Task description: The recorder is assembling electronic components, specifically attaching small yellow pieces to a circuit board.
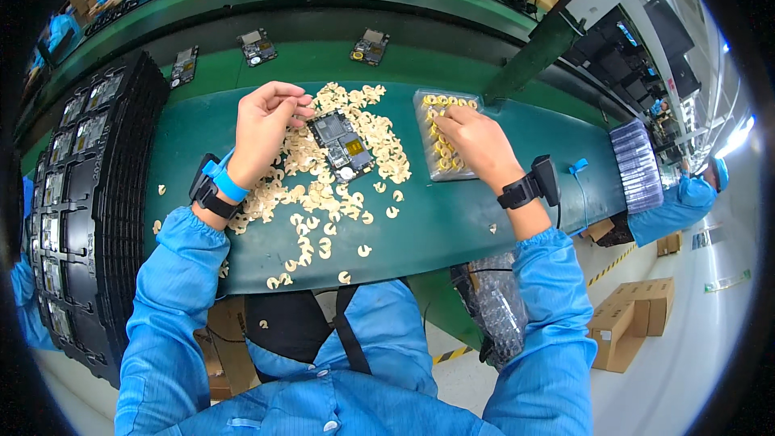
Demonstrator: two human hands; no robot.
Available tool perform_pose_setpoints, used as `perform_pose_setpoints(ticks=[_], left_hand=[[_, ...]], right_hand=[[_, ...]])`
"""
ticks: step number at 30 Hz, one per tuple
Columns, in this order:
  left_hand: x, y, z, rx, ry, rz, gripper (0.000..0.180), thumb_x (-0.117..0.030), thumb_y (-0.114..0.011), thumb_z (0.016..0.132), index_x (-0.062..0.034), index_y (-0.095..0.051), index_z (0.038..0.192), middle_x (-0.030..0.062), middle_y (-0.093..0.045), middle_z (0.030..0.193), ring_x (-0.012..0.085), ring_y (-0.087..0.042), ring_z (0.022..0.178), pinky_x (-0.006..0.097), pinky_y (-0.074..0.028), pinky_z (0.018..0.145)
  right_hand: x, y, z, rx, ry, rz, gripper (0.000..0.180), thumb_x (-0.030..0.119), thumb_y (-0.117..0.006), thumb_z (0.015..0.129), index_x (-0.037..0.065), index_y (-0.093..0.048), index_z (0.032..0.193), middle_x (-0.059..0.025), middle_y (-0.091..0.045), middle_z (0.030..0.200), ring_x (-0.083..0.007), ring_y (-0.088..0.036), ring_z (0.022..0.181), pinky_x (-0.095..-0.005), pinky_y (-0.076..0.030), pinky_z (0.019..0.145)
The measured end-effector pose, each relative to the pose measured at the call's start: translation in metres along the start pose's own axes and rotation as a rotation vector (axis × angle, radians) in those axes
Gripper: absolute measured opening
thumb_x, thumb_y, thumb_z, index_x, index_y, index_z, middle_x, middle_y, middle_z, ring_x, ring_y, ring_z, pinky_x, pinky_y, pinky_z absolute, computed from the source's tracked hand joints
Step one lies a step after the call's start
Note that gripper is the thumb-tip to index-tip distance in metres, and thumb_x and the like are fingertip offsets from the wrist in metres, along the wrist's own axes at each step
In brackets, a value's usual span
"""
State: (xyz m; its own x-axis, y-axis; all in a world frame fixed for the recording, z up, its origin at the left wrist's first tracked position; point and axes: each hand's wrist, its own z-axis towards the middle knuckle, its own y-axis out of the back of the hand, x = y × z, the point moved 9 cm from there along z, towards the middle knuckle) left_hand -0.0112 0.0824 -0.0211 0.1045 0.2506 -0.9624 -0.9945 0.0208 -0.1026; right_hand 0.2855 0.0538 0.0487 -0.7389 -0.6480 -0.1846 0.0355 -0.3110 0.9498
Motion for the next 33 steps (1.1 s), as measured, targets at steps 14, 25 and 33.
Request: perform_pose_setpoints(ticks=[14,25,33], left_hand=[[-0.043,-0.012,-0.017,0.004,-0.25,0.116,0.026,-0.007,-0.07,0.099,0.0074,-0.067,0.121,0.0116,-0.076,0.106,0.0151,-0.072,0.097,0.027,-0.059,0.082],[-0.034,0.002,-0.008,-0.104,-0.155,-0.024,0.016,-0.001,-0.069,0.098,0.0071,-0.07,0.111,0.0118,-0.076,0.103,0.0154,-0.074,0.092,0.027,-0.061,0.08],[-0.031,0.001,-0.007,-0.072,-0.187,0.132,0.017,-0.001,-0.069,0.098,0.0071,-0.071,0.112,0.0111,-0.075,0.104,0.0155,-0.074,0.092,0.028,-0.061,0.082]], right_hand=[[0.084,-0.022,0.113,-0.205,-0.285,1.273,0.018,0.01,-0.063,0.102,-0.005,-0.071,0.107,-0.0056,-0.073,0.085,-0.0088,-0.063,0.07,-0.026,-0.052,0.064],[0.086,-0.049,0.118,-0.249,-0.33,1.427,0.019,0.011,-0.066,0.102,-0.006,-0.071,0.109,-0.0051,-0.073,0.088,-0.0065,-0.065,0.073,-0.0217,-0.052,0.063],[0.088,-0.052,0.115,-0.273,-0.306,1.451,0.014,0.006,-0.065,0.1,-0.006,-0.07,0.105,-0.0033,-0.072,0.086,-0.0049,-0.063,0.072,-0.0207,-0.051,0.062]])
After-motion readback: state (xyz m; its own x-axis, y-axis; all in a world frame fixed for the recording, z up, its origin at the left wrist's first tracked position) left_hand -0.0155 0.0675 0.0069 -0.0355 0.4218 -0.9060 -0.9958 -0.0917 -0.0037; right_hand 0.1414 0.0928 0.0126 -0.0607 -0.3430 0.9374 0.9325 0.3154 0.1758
